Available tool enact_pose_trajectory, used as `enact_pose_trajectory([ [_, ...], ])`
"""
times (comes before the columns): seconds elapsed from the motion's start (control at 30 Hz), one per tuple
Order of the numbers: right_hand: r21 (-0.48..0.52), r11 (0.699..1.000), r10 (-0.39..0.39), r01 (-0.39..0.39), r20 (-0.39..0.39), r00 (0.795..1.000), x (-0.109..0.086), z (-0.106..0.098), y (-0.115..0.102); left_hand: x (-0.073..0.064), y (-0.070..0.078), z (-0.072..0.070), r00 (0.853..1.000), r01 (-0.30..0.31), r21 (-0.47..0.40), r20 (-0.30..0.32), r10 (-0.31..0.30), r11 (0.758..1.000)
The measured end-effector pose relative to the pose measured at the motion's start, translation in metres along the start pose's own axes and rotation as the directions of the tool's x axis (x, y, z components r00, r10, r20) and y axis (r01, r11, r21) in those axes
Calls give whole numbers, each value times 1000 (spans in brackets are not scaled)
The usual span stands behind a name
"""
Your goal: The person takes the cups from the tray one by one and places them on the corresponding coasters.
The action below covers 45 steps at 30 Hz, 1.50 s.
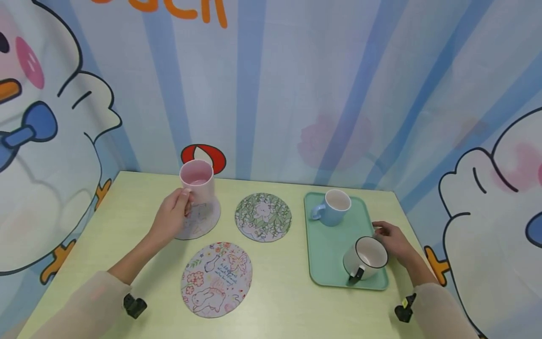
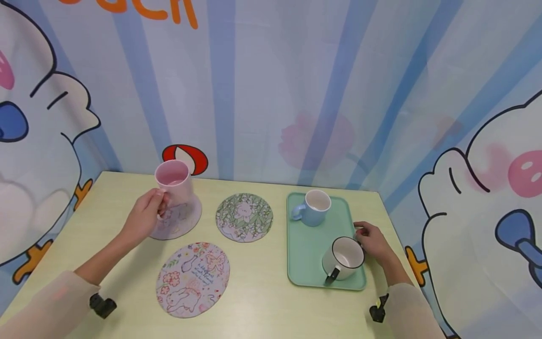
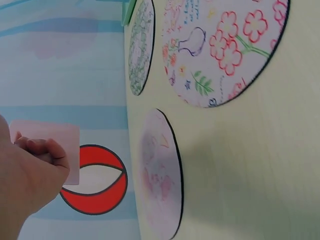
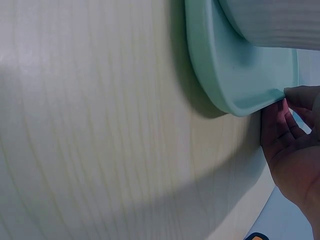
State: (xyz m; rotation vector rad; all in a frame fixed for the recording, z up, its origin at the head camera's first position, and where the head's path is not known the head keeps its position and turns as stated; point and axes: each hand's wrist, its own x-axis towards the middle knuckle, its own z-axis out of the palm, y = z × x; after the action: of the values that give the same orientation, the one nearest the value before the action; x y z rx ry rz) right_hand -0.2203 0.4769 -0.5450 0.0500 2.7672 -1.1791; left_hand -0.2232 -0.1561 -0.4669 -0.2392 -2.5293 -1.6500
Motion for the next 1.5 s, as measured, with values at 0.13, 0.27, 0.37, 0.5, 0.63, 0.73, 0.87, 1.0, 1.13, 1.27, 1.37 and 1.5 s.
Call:
enact_pose_trajectory([
  [0.13,-2,1000,-4,4,0,1000,-1,0,0,-1,-7,-3,999,34,7,-16,-34,999],
  [0.27,-1,1000,-10,10,-4,1000,-1,0,0,-2,-15,-5,998,60,-4,-23,-60,998],
  [0.37,0,1000,-12,12,-9,1000,-1,1,0,-2,-20,-7,997,64,-16,-32,-65,998],
  [0.5,3,1000,-16,16,-8,1000,-1,0,0,-2,-27,-8,997,66,-17,-46,-67,998],
  [0.63,4,1000,-17,17,-5,1000,0,0,1,-1,-37,-7,995,81,-2,-55,-81,997],
  [0.73,3,1000,-21,21,-4,1000,0,-1,1,-1,-43,-6,994,98,9,-57,-97,995],
  [0.87,5,1000,-16,16,-2,1000,-1,-1,0,-1,-50,-4,992,115,23,-57,-114,993],
  [1.0,7,1000,-14,14,7,1000,-2,-2,-1,-1,-55,-5,991,114,29,-73,-112,993],
  [1.13,6,1000,-15,15,8,1000,-3,-1,-3,-1,-61,-6,992,107,28,-74,-105,994],
  [1.27,1,1000,-15,15,7,1000,-3,-1,-4,-2,-65,-6,992,101,36,-73,-98,994],
  [1.37,0,1000,-9,9,9,1000,-4,-1,-5,-4,-67,-5,993,103,40,-68,-100,994],
  [1.5,1,1000,0,0,11,1000,-4,-1,-5,-7,-67,-3,992,113,34,-53,-111,993],
])
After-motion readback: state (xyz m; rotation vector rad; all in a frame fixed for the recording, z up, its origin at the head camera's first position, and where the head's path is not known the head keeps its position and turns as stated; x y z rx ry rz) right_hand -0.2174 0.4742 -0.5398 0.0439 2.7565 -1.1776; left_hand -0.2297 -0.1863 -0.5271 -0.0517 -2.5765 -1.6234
